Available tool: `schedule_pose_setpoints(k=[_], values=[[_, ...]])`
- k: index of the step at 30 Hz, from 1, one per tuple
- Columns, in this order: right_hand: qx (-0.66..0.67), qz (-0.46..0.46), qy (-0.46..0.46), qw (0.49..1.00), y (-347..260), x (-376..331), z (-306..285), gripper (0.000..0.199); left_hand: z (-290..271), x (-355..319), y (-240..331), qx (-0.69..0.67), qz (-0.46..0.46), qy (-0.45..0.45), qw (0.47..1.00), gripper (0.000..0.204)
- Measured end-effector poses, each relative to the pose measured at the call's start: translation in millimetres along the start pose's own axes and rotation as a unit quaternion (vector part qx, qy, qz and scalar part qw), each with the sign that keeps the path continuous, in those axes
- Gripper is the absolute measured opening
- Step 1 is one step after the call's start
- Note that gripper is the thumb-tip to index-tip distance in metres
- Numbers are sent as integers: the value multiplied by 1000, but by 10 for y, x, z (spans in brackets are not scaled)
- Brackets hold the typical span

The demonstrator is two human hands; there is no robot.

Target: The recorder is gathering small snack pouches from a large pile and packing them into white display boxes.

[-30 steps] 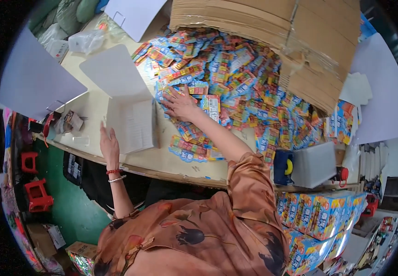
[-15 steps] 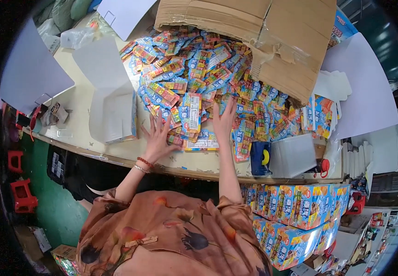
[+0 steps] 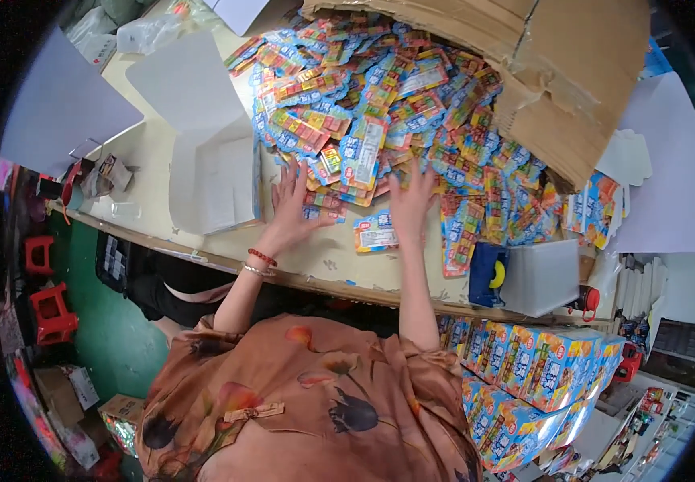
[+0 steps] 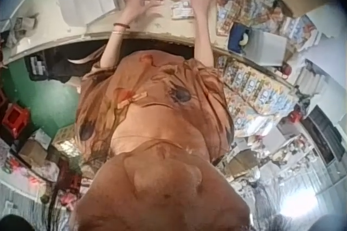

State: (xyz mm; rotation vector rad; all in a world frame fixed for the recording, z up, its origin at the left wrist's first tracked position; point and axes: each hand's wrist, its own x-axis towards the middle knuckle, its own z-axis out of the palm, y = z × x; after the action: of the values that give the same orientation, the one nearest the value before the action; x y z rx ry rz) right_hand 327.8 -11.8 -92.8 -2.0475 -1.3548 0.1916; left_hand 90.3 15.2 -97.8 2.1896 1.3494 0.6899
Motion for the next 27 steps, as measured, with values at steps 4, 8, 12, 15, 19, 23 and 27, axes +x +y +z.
schedule_pose_setpoints(k=[4, 8, 12, 15, 19, 23, 27], values=[[107, -86, -47, 989, -161, -32, -172, 46, 9, -130, -19, -314, -116, 78, 939, 66], [-7, -123, -42, 992, -653, 279, 22, 77, 142, 75, -87, -294, -144, 153, 932, 72], [-143, -32, -130, 981, -747, 452, 313, 89, 341, 469, -305, -462, -237, 213, 828, 77], [-138, -4, -121, 983, -614, 469, 289, 58, 259, 607, -265, -505, -259, 220, 793, 62], [-34, 50, -89, 994, -633, 576, -110, 39, 235, 663, -275, -479, -207, 285, 804, 54], [97, -58, 48, 992, -750, 831, -102, 29, 417, 851, -441, -391, -253, 308, 830, 64], [243, -40, -145, 958, -709, 1415, 665, 46, 484, 1052, -417, -338, -310, 370, 808, 89]])
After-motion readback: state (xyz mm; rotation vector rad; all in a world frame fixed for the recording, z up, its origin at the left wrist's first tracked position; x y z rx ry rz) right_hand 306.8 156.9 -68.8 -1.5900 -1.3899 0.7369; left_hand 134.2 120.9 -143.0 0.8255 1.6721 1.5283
